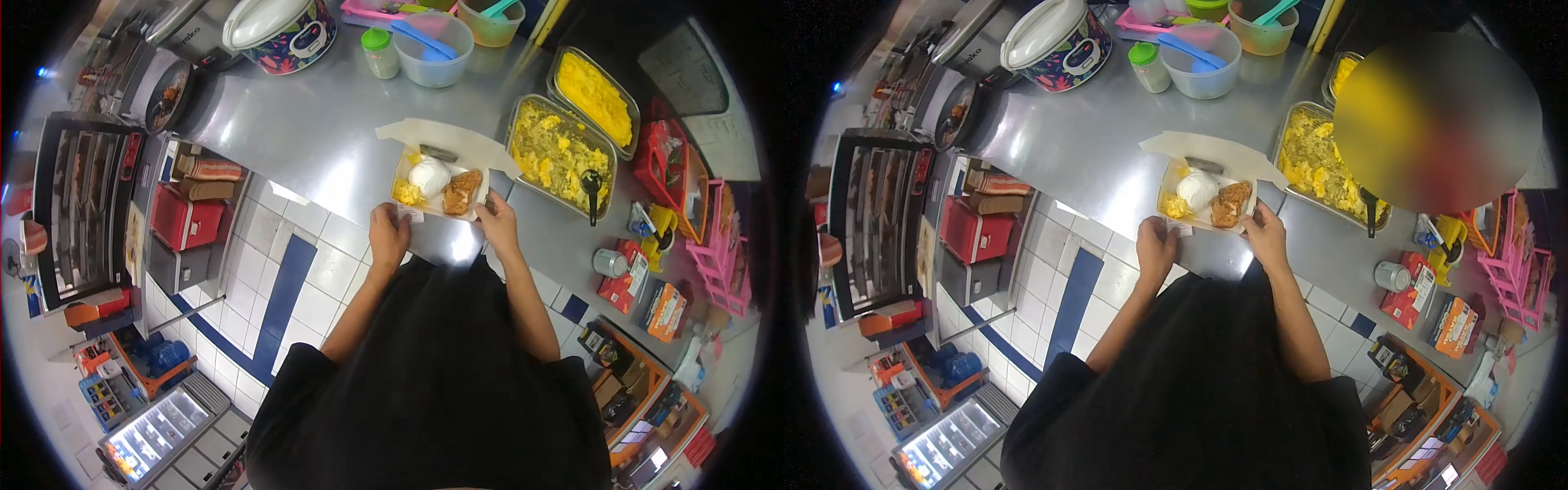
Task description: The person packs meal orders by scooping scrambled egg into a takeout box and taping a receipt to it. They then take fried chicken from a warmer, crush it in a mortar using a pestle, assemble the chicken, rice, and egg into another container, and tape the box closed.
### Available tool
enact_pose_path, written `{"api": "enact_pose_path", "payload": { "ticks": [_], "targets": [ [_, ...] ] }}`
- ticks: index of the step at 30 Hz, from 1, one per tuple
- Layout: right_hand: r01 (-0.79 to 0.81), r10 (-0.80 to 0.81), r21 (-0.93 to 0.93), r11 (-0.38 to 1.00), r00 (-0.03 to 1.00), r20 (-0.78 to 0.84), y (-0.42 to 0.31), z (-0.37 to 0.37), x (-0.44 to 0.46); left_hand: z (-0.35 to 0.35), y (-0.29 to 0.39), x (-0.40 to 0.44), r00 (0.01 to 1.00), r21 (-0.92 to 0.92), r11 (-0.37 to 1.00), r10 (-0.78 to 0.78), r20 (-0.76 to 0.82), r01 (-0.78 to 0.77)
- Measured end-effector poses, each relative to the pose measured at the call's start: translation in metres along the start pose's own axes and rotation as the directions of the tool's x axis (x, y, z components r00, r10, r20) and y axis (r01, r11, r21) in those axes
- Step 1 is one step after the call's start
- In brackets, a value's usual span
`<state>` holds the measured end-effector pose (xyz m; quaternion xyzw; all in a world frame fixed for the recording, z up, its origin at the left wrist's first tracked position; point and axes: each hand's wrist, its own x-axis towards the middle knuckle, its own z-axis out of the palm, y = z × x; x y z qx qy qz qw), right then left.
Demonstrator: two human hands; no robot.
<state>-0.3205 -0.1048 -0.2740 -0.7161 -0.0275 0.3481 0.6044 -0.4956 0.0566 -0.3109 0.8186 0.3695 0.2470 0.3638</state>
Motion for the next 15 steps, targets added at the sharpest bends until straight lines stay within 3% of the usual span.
{"api": "enact_pose_path", "payload": {
  "ticks": [2, 3, 5, 6, 8, 12, 14, 15],
  "targets": [
    [-0.025, 0.025, 0.03, 0.999, 1.0, 0.003, 0.002, 0.0, 0.001, -0.003, 0.009, 0.004, 0.937, -0.06, 0.935, -0.348, 0.043, 0.35],
    [-0.048, 0.049, 0.061, 0.997, 0.999, 0.0, 0.003, -0.001, 0.001, -0.004, 0.014, 0.007, 0.936, -0.061, 0.934, -0.35, 0.044, 0.352],
    [-0.054, 0.054, 0.077, 0.996, 0.999, 0.003, 0.008, -0.004, 0.002, -0.008, 0.018, 0.012, 0.763, -0.415, 0.644, -0.587, 0.271, 0.643],
    [-0.059, 0.059, 0.096, 0.994, 0.998, 0.008, 0.01, -0.004, 0.004, -0.011, 0.016, 0.013, 0.763, -0.414, 0.644, -0.588, 0.269, 0.643],
    [-0.064, 0.064, 0.103, 0.993, 0.998, 0.012, 0.016, -0.005, 0.007, -0.014, 0.007, 0.012, 0.712, -0.368, 0.611, -0.565, 0.417, 0.7],
    [-0.09, 0.09, 0.131, 0.987, 0.996, 0.004, 0.005, -0.003, 0.003, -0.009, -0.013, 0.001, 0.774, -0.249, 0.745, -0.523, 0.357, 0.618],
    [-0.135, 0.137, 0.134, 0.982, 0.99, -0.007, 0.001, -0.004, 0.007, -0.017, 0.001, 0.004, 0.808, 0.181, 0.858, -0.513, 0.289, 0.48],
    [-0.176, 0.18, 0.137, 0.975, 0.983, -0.021, -0.001, -0.005, 0.009, -0.016, 0.005, 0.003, 0.806, 0.183, 0.856, -0.517, 0.289, 0.484]
  ]
}}
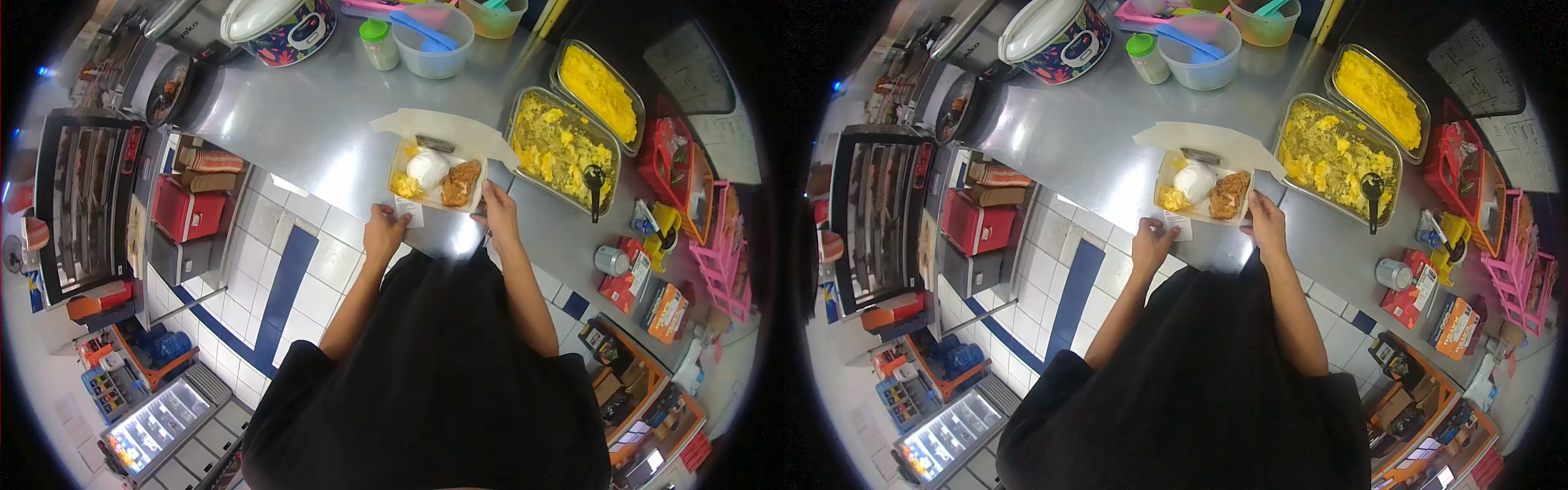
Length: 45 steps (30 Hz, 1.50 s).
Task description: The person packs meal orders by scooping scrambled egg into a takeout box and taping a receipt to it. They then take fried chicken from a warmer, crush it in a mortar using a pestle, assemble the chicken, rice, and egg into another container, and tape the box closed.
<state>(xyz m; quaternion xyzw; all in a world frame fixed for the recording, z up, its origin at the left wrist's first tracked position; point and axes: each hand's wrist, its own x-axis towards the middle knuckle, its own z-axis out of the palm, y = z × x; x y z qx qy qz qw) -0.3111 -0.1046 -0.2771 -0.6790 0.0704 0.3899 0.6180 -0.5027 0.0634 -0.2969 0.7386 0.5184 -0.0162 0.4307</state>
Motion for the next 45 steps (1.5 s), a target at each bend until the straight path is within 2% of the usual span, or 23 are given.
{"api": "enact_pose_path", "payload": {
  "ticks": [2, 6, 10, 14, 17, 20, 23, 24, 26, 27, 28, 29, 30, 32, 33, 34, 36, 38, 39, 41, 42, 44, 45],
  "targets": [
    [-0.012, 0.012, -0.009, 1.0, 1.0, -0.001, -0.006, 0.002, 0.002, 0.004, 0.006, -0.005, 0.995, 0.16, 0.987, 0.038, -0.088, -0.024],
    [-0.107, 0.103, 0.094, 0.99, 0.993, 0.051, -0.017, 0.0, 0.007, 0.002, 0.004, -0.009, 0.998, 0.153, 0.988, 0.004, -0.068, 0.006],
    [-0.083, 0.082, 0.094, 0.992, 0.996, 0.019, -0.015, 0.003, 0.001, -0.02, -0.009, 0.001, 0.981, 0.035, 0.999, -0.011, -0.192, 0.018],
    [0.195, -0.202, -0.053, 0.979, 0.937, -0.284, 0.008, -0.019, -0.013, -0.073, 0.0, 0.015, 0.911, -0.136, 0.979, 0.086, -0.403, -0.153],
    [0.48, -0.476, -0.13, 0.868, 0.729, -0.492, 0.0, -0.038, -0.04, -0.116, 0.009, 0.024, 0.87, -0.269, 0.929, 0.098, -0.484, -0.254],
    [0.518, -0.509, -0.164, 0.84, 0.645, -0.57, 0.019, -0.091, -0.044, -0.147, 0.006, 0.032, 0.843, -0.38, 0.885, 0.027, -0.537, -0.27],
    [0.442, -0.601, -0.412, 0.797, 0.514, -0.612, 0.031, -0.117, -0.064, -0.16, -0.022, 0.055, 0.752, -0.286, 0.931, -0.019, -0.659, -0.227],
    [0.519, -0.666, -0.426, 0.741, 0.494, -0.559, 0.03, -0.111, -0.074, -0.151, -0.04, 0.074, 0.533, 0.204, 0.967, 0.093, -0.841, 0.153],
    [0.589, -0.729, -0.438, 0.679, 0.47, -0.498, 0.032, -0.112, -0.091, -0.159, -0.024, 0.073, 0.564, 0.371, 0.833, 0.087, -0.821, 0.411],
    [0.431, -0.533, -0.318, 0.845, 0.732, -0.424, 0.036, -0.121, -0.099, -0.162, -0.016, 0.073, 0.579, 0.445, 0.731, 0.084, -0.811, 0.518],
    [0.33, -0.411, -0.263, 0.907, 0.833, -0.37, 0.032, -0.119, -0.1, -0.169, 0.003, 0.068, 0.764, 0.212, 0.953, -0.029, -0.645, 0.215],
    [0.212, -0.277, -0.229, 0.95, 0.911, -0.305, 0.021, -0.111, -0.105, -0.169, 0.012, 0.066, 0.872, -0.005, 1.0, -0.013, -0.49, 0.012],
    [0.32, -0.394, -0.313, 0.894, 0.894, -0.212, 0.009, -0.1, -0.099, -0.169, 0.022, 0.065, 0.948, -0.281, 0.955, 0.004, -0.318, -0.098],
    [0.446, -0.53, -0.429, 0.786, 0.842, -0.096, -0.024, -0.065, -0.086, -0.158, 0.049, 0.076, 0.885, -0.051, 0.935, 0.314, -0.342, -0.352],
    [0.464, -0.562, -0.476, 0.747, 0.824, -0.08, -0.039, -0.049, -0.077, -0.151, 0.069, 0.076, 0.74, 0.33, 0.812, 0.578, -0.344, -0.481],
    [0.536, -0.788, -0.743, 0.401, 0.616, 0.019, -0.058, -0.029, -0.072, -0.144, 0.086, 0.076, 0.69, 0.34, 0.767, 0.639, -0.338, -0.544],
    [0.461, -0.9, -0.887, -0.013, 0.381, 0.212, -0.079, 0.002, -0.055, -0.133, 0.109, 0.075, 0.636, 0.349, 0.719, 0.695, -0.336, -0.601],
    [0.655, -0.883, -0.735, 0.174, 0.435, 0.178, -0.088, 0.021, -0.037, -0.126, 0.124, 0.08, 0.592, 0.388, 0.604, 0.789, -0.165, -0.696],
    [0.658, -0.884, -0.734, 0.171, 0.432, 0.181, -0.088, 0.027, -0.036, -0.123, 0.127, 0.085, 0.591, 0.389, 0.605, 0.788, -0.17, -0.695],
    [0.524, -0.653, -0.584, 0.62, 0.757, -0.015, -0.085, 0.036, -0.034, -0.121, 0.128, 0.092, 0.649, 0.249, 0.618, 0.758, 0.062, -0.746],
    [0.527, -0.652, -0.583, 0.619, 0.758, -0.008, -0.081, 0.033, -0.033, -0.12, 0.124, 0.092, 0.653, 0.251, 0.623, 0.755, 0.057, -0.741],
    [0.459, -0.561, -0.816, 0.351, 0.801, 0.208, -0.064, 0.018, -0.031, -0.119, 0.12, 0.087, 0.682, 0.15, 0.67, 0.678, 0.276, -0.727],
    [0.461, -0.565, -0.816, 0.35, 0.798, 0.209, -0.046, 0.018, -0.029, -0.113, 0.11, 0.088, 0.681, 0.151, 0.668, 0.68, 0.273, -0.728]
  ]
}}
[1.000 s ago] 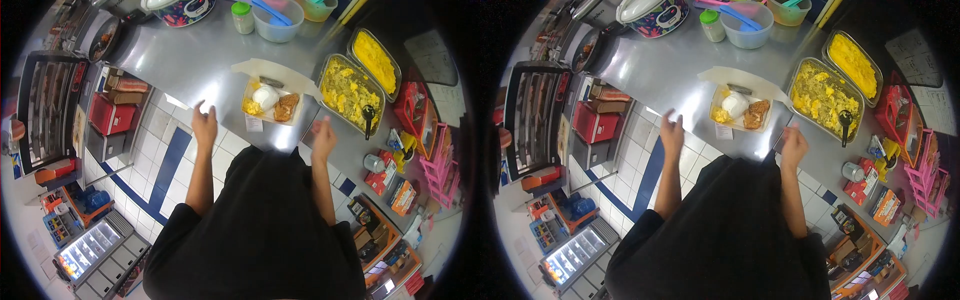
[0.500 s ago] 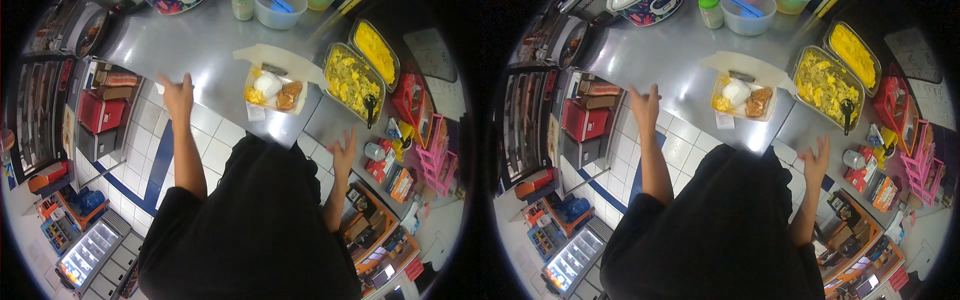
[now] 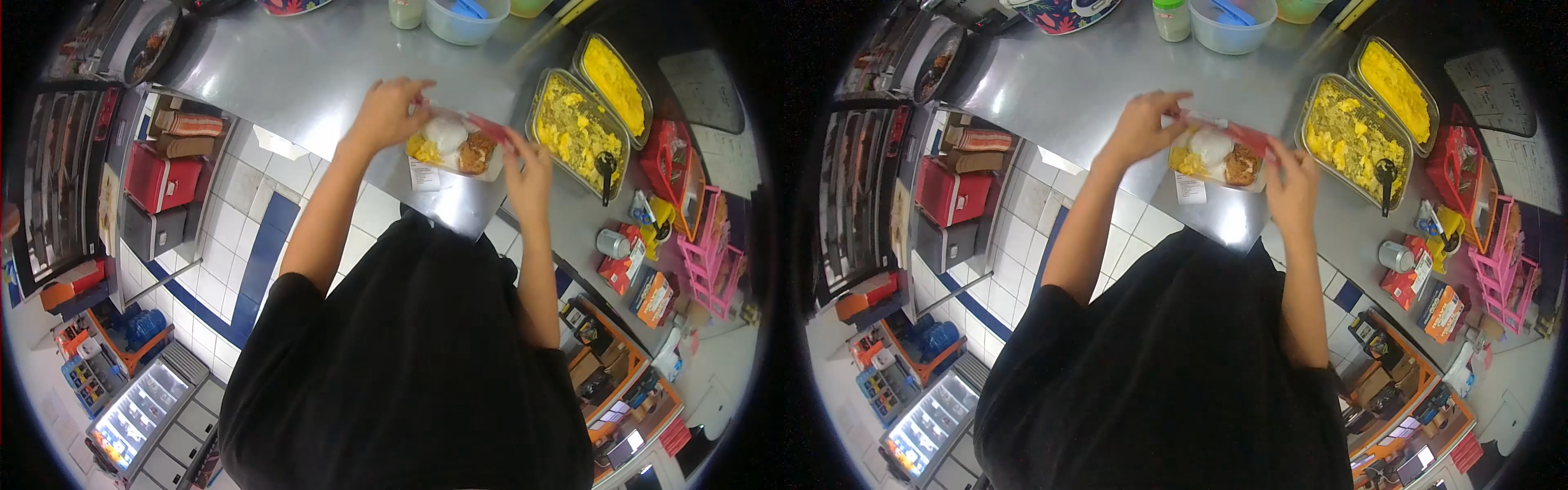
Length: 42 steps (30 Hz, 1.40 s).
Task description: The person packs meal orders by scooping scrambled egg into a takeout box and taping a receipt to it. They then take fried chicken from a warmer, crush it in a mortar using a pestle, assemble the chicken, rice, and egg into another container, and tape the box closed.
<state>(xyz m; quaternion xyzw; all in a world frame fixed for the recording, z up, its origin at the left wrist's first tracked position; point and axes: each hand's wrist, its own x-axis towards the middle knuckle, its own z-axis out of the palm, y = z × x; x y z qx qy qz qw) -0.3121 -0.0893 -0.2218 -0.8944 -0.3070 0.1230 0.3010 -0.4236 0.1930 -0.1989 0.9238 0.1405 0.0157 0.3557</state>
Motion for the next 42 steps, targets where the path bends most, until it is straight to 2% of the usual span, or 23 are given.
{"api": "enact_pose_path", "payload": {
  "ticks": [2, 3, 5, 6, 8, 10, 12, 15, 19, 22, 24, 25, 27, 28, 30, 31, 32, 33, 34, 36, 38, 41, 42],
  "targets": [
    [0.159, -0.152, 0.046, 0.986, 0.98, -0.128, 0.015, 0.035, -0.02, 0.038, -0.023, -0.013, 0.98, 0.059, 0.988, 0.149, -0.135, -0.142],
    [0.158, -0.151, 0.044, 0.986, 0.979, -0.137, 0.014, 0.045, -0.027, 0.061, -0.031, -0.021, 0.978, 0.062, 0.986, 0.159, -0.135, -0.152],
    [-0.003, 0.044, 0.298, 0.955, 0.99, -0.131, 0.007, 0.062, -0.034, 0.1, -0.037, -0.034, 0.89, -0.057, 0.996, 0.036, -0.454, -0.069],
    [-0.006, 0.049, 0.302, 0.953, 0.989, -0.136, 0.0, 0.06, -0.031, 0.102, -0.033, -0.036, 0.892, -0.053, 0.996, 0.042, -0.449, -0.074],
    [-0.105, 0.124, 0.63, 0.769, 0.992, 0.014, -0.013, 0.048, -0.026, 0.105, -0.026, -0.042, 0.915, -0.471, 0.868, -0.307, -0.261, 0.157],
    [-0.087, 0.124, 0.646, 0.758, 0.992, -0.013, -0.006, 0.044, -0.016, 0.093, -0.016, -0.04, 0.9, -0.419, 0.897, -0.293, -0.322, 0.142],
    [-0.055, 0.109, 0.659, 0.75, 0.993, -0.041, 0.001, 0.033, -0.005, 0.071, -0.002, -0.039, 0.857, -0.448, 0.826, -0.47, -0.214, 0.341],
    [-0.207, 0.18, 0.646, 0.735, 0.978, 0.109, -0.003, 0.011, 0.005, 0.084, -0.018, -0.038, 0.823, -0.452, 0.845, -0.459, -0.335, 0.287],
    [-0.256, 0.177, 0.683, 0.684, 0.967, 0.186, 0.008, 0.012, 0.003, 0.091, -0.024, -0.043, 0.847, -0.375, 0.891, -0.395, -0.356, 0.258],
    [-0.344, 0.16, 0.745, 0.572, 0.937, 0.31, 0.024, 0.023, -0.007, 0.104, -0.041, -0.047, 0.866, -0.46, 0.854, -0.405, -0.294, 0.243],
    [-0.327, 0.083, 0.819, 0.471, 0.941, 0.328, 0.042, 0.031, -0.008, 0.115, -0.059, -0.049, 0.906, -0.812, 0.555, -0.415, -0.085, 0.178],
    [-0.327, 0.081, 0.819, 0.471, 0.941, 0.33, 0.044, 0.03, -0.006, 0.107, -0.06, -0.048, 0.904, -0.812, 0.556, -0.418, -0.087, 0.178],
    [-0.364, 0.065, 0.906, 0.217, 0.931, 0.359, 0.046, 0.029, -0.003, 0.081, -0.051, -0.047, 0.911, -0.89, 0.35, -0.386, 0.148, 0.293],
    [-0.367, 0.065, 0.905, 0.214, 0.93, 0.362, 0.041, 0.028, 0.0, 0.07, -0.045, -0.043, 0.909, -0.889, 0.35, -0.389, 0.15, 0.296],
    [-0.451, 0.367, 0.775, 0.442, 0.88, 0.303, 0.021, 0.026, 0.012, 0.054, -0.039, -0.032, 0.834, -0.766, 0.402, -0.458, 0.306, 0.502],
    [-0.454, 0.368, 0.775, 0.439, 0.878, 0.307, 0.011, 0.028, 0.015, 0.055, -0.036, -0.026, 0.85, -0.683, 0.544, -0.477, 0.225, 0.487],
    [-0.469, 0.398, 0.644, 0.605, 0.878, 0.266, -0.001, 0.03, 0.017, 0.055, -0.028, -0.025, 0.848, -0.681, 0.543, -0.479, 0.228, 0.49],
    [-0.467, 0.416, 0.482, 0.741, 0.883, 0.217, -0.005, 0.031, 0.021, 0.054, -0.02, -0.023, 0.876, -0.387, 0.786, -0.43, 0.218, 0.482],
    [-0.465, 0.415, 0.483, 0.742, 0.884, 0.215, -0.002, 0.032, 0.025, 0.053, -0.015, -0.02, 0.898, -0.041, 0.917, -0.377, 0.226, 0.396],
    [-0.443, 0.409, 0.097, 0.891, 0.878, 0.248, 0.005, 0.035, 0.032, 0.062, -0.021, -0.022, 0.937, -0.013, 0.945, -0.324, 0.134, 0.328],
    [-0.481, 0.44, 0.119, 0.869, 0.859, 0.26, -0.001, 0.029, 0.037, 0.057, -0.011, -0.023, 0.935, -0.159, 0.941, -0.321, -0.151, 0.297],
    [-0.53, 0.49, 0.081, 0.844, 0.824, 0.284, 0.01, 0.036, 0.031, 0.062, -0.001, -0.022, 0.932, -0.056, 0.939, -0.343, -0.113, 0.339],
    [-0.398, 0.383, 0.025, 0.917, 0.897, 0.221, 0.034, 0.048, 0.029, 0.062, -0.004, -0.024, 0.931, -0.055, 0.937, -0.349, -0.106, 0.345]
  ]
}}
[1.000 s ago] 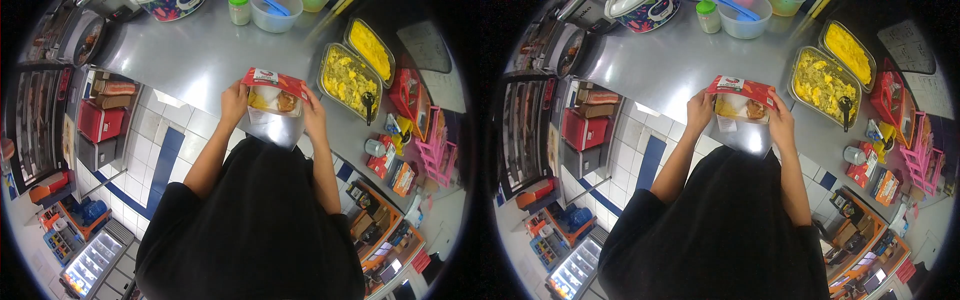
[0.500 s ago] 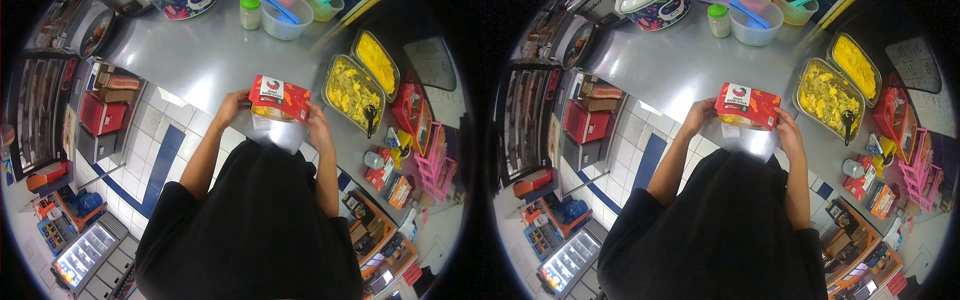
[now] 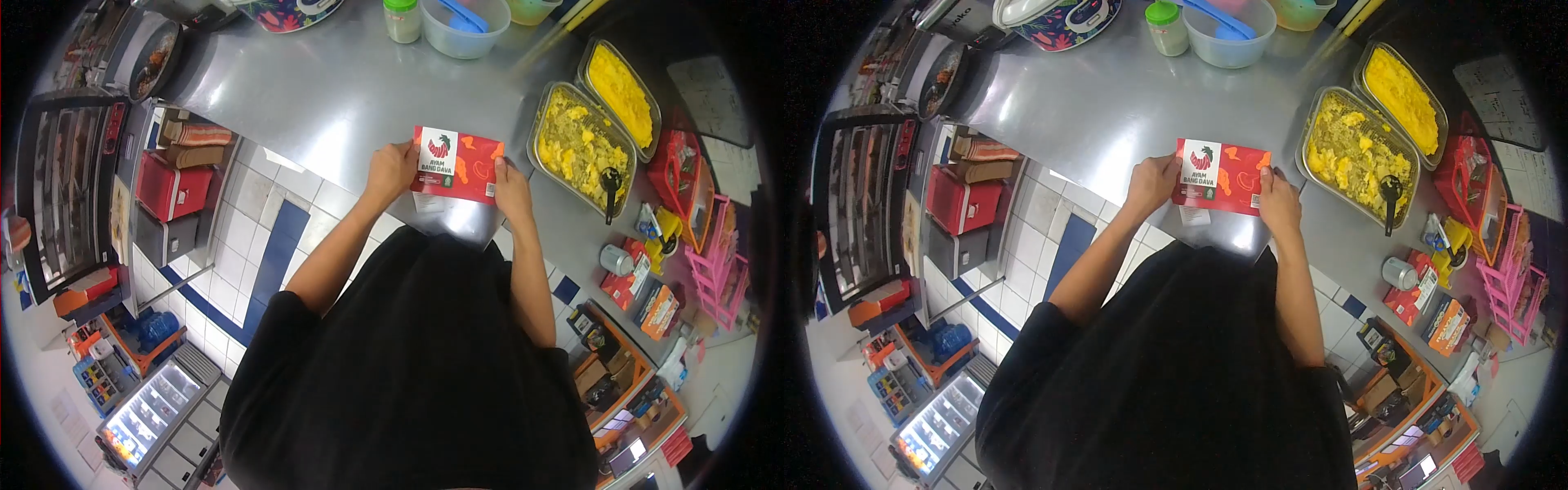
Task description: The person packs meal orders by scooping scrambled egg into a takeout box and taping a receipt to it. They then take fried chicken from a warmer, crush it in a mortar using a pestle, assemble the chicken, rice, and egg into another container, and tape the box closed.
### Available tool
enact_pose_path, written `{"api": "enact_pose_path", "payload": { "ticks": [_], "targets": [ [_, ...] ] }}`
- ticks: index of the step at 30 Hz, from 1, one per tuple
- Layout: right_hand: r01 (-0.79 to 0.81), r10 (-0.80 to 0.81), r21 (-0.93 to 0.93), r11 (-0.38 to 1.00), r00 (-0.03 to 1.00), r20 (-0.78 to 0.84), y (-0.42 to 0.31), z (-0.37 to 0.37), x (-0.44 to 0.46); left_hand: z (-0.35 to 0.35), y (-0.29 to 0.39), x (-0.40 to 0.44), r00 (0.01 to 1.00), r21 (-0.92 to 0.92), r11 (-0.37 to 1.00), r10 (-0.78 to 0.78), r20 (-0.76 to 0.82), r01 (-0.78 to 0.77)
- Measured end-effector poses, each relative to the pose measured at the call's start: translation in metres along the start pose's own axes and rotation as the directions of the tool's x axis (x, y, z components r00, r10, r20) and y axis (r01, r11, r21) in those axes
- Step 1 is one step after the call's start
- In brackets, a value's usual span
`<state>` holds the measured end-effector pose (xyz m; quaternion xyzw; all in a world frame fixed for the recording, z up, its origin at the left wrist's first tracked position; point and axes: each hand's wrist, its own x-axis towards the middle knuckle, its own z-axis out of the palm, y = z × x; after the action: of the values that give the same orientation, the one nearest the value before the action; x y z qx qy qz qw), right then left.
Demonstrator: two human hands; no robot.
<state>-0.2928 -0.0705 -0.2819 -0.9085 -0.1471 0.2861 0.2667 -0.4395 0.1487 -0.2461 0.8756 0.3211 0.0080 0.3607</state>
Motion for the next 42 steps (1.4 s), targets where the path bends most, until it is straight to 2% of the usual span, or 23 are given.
{"api": "enact_pose_path", "payload": {
  "ticks": [1, 2, 3, 4, 5, 6, 7, 8, 10, 11, 16, 23, 25, 26, 27, 28, 29, 30, 32, 36, 38, 40, 42],
  "targets": [
    [0.138, -0.144, -0.095, 0.986, 0.988, -0.062, 0.01, 0.004, 0.012, -0.004, -0.005, 0.007, 0.99, -0.124, 0.986, -0.105, 0.095, 0.116],
    [0.143, -0.149, -0.092, 0.985, 0.986, -0.068, 0.0, -0.004, 0.015, -0.009, -0.011, 0.015, 0.961, -0.233, 0.943, -0.192, 0.2, 0.237],
    [0.103, -0.098, -0.174, 0.979, 0.995, 0.036, -0.007, -0.014, 0.014, -0.01, -0.027, 0.027, 0.93, -0.338, 0.89, -0.203, 0.307, 0.306],
    [0.077, -0.043, -0.26, 0.962, 0.99, 0.132, -0.018, -0.024, 0.012, -0.012, -0.025, 0.026, 0.932, -0.339, 0.891, -0.201, 0.303, 0.303],
    [0.086, -0.055, -0.259, 0.962, 0.991, 0.122, -0.03, -0.031, 0.008, -0.019, -0.019, 0.029, 0.974, -0.155, 0.977, -0.113, 0.195, 0.144],
    [0.253, -0.245, -0.291, 0.923, 0.967, 0.066, -0.043, -0.035, 0.001, -0.027, -0.012, 0.034, 0.995, 0.055, 0.998, 0.0, 0.103, -0.005],
    [0.403, -0.42, -0.331, 0.853, 0.907, 0.023, -0.051, -0.04, -0.005, -0.037, -0.001, 0.038, 0.966, 0.158, 0.971, 0.144, 0.214, -0.18],
    [0.405, -0.422, -0.33, 0.853, 0.906, 0.022, -0.058, -0.047, -0.007, -0.042, 0.008, 0.036, 0.966, 0.159, 0.971, 0.145, 0.212, -0.18],
    [0.748, -0.658, -0.411, 0.52, 0.658, 0.364, -0.064, -0.056, -0.012, -0.042, 0.022, 0.026, 0.757, 0.413, 0.663, 0.385, 0.528, -0.625],
    [0.745, -0.658, -0.413, 0.524, 0.662, 0.359, -0.064, -0.055, -0.011, -0.037, 0.026, 0.022, 0.753, 0.403, 0.688, 0.326, 0.571, -0.604],
    [0.775, -0.674, -0.481, 0.41, 0.613, 0.413, -0.052, -0.042, 0.003, -0.025, 0.017, 0.024, 0.733, 0.414, 0.615, 0.464, 0.498, -0.671],
    [0.836, -0.834, -0.369, 0.406, 0.504, 0.224, -0.039, -0.032, 0.005, -0.023, -0.006, 0.017, 0.672, 0.289, 0.606, 0.663, 0.33, -0.741],
    [0.819, -0.82, -0.361, 0.445, 0.535, 0.204, -0.04, -0.029, 0.002, -0.021, -0.013, 0.009, 0.666, 0.306, 0.594, 0.693, 0.277, -0.744],
    [0.802, -0.805, -0.356, 0.48, 0.564, 0.184, -0.041, -0.029, 0.003, -0.008, -0.026, -0.005, 0.862, 0.251, 0.827, 0.502, 0.074, -0.503],
    [0.799, -0.809, -0.362, 0.481, 0.563, 0.167, -0.04, -0.026, 0.004, 0.002, -0.037, -0.017, 0.964, 0.131, 0.965, 0.243, -0.105, -0.229],
    [0.775, -0.807, -0.377, 0.508, 0.581, 0.108, -0.035, -0.021, 0.003, 0.011, -0.04, -0.033, 0.989, -0.122, 0.988, -0.109, -0.102, 0.097],
    [0.751, -0.798, -0.385, 0.536, 0.599, 0.057, -0.032, -0.016, 0.0, 0.037, -0.061, -0.044, 0.95, -0.386, 0.894, -0.292, -0.11, 0.229],
    [0.749, -0.796, -0.382, 0.54, 0.603, 0.056, -0.032, -0.016, -0.002, 0.054, -0.062, -0.054, 0.911, -0.546, 0.763, -0.412, 0.002, 0.346],
    [0.726, -0.785, -0.386, 0.569, 0.62, 0.01, -0.032, -0.013, -0.01, 0.071, -0.041, -0.063, 0.908, -0.435, 0.834, -0.411, -0.084, 0.338],
    [0.682, -0.759, -0.413, 0.603, 0.651, -0.033, -0.029, -0.009, -0.027, 0.084, -0.044, -0.054, 0.886, -0.422, 0.817, -0.459, -0.066, 0.392],
    [0.597, -0.698, -0.423, 0.681, 0.704, -0.131, -0.011, -0.005, -0.041, 0.061, -0.053, -0.062, 0.866, -0.396, 0.774, -0.4, 0.3, 0.494],
    [0.546, -0.674, -0.448, 0.708, 0.713, -0.196, 0.004, -0.002, -0.06, 0.036, -0.041, -0.078, 0.8, -0.52, 0.609, -0.436, 0.411, 0.599],
    [0.398, -0.544, -0.428, 0.811, 0.782, -0.304, 0.01, 0.004, -0.08, 0.019, -0.016, -0.077, 0.827, -0.59, 0.581, -0.379, 0.414, 0.562]
  ]
}}
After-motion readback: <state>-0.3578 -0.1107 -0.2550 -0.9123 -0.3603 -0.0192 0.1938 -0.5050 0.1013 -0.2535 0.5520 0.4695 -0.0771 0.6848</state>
